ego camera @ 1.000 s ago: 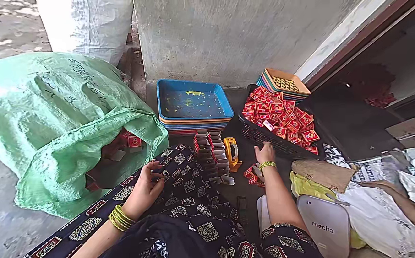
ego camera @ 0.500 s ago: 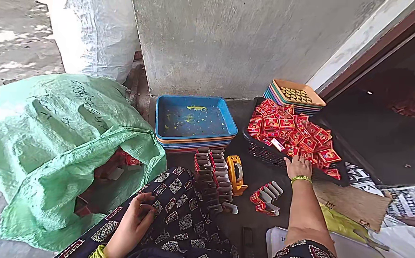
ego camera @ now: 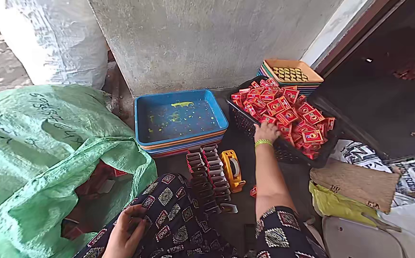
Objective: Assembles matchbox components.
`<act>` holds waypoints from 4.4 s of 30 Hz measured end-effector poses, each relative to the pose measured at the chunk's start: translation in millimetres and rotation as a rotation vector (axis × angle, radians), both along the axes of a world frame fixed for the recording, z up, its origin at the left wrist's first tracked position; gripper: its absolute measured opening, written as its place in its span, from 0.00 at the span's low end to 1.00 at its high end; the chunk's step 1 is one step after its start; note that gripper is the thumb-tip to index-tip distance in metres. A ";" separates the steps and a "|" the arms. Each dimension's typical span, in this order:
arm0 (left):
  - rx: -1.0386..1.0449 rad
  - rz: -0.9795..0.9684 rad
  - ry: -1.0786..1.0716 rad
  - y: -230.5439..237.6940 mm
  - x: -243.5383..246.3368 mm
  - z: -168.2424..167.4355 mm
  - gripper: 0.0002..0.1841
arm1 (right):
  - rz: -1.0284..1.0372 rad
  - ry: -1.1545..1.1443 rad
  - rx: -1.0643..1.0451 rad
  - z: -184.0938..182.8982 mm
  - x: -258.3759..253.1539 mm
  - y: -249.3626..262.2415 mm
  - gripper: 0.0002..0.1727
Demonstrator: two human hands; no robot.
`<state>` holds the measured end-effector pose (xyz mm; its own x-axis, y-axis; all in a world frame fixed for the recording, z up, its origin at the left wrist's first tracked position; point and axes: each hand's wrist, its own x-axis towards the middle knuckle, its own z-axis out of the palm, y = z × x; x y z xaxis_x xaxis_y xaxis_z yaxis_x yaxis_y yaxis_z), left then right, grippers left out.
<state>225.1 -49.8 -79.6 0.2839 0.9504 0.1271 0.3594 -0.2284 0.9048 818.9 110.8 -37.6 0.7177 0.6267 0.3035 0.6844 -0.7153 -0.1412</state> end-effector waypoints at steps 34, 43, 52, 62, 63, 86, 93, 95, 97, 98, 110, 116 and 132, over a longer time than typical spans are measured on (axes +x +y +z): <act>0.017 -0.192 -0.192 7.3 -15.0 48.1 0.14 | 0.533 0.146 -0.281 -2.0 -135.3 -196.9 0.24; 0.035 -0.200 -0.203 -1.9 -21.2 52.7 0.15 | 0.628 0.334 -0.815 -54.0 -192.2 -229.5 0.15; 0.111 -0.305 -0.132 -17.5 2.3 47.7 0.19 | 0.974 0.418 -0.278 99.3 -251.0 -214.7 0.15; 0.213 -0.088 -0.176 -29.2 -0.8 57.6 0.52 | 1.191 0.977 0.265 94.1 -391.3 -186.8 0.15; 0.227 -0.070 -0.270 -26.1 -3.6 57.8 0.53 | 1.171 1.064 0.382 90.1 -400.1 -187.4 0.17; 0.183 -0.195 -0.656 -21.6 -13.1 70.1 0.45 | 1.482 1.059 0.701 77.6 -417.5 -191.7 0.23; 0.199 -0.226 -0.512 -25.4 -14.0 67.2 0.49 | 1.407 1.039 0.323 84.0 -407.7 -190.8 0.14; 0.230 -0.257 -0.466 -24.0 -15.2 65.4 0.50 | 1.381 1.033 0.292 86.8 -403.9 -190.5 0.13; 0.232 -0.298 -0.462 -23.9 -15.8 64.6 0.50 | 1.387 1.044 0.311 87.7 -400.0 -190.4 0.10; 0.227 -0.323 -0.465 -24.1 -16.5 65.2 0.50 | 1.402 1.051 0.324 88.0 -397.8 -190.0 0.10; 0.217 -0.219 -0.524 -26.6 -9.1 53.4 0.44 | 1.596 0.665 0.226 87.1 -402.6 -206.6 0.19; 0.184 -0.131 -0.591 -28.7 -5.5 49.1 0.28 | 1.457 0.537 0.603 41.1 -415.0 -224.2 0.15; 0.104 0.070 -0.455 -22.7 -5.5 40.9 0.14 | 0.144 0.845 -0.161 -42.5 -109.4 -195.5 0.27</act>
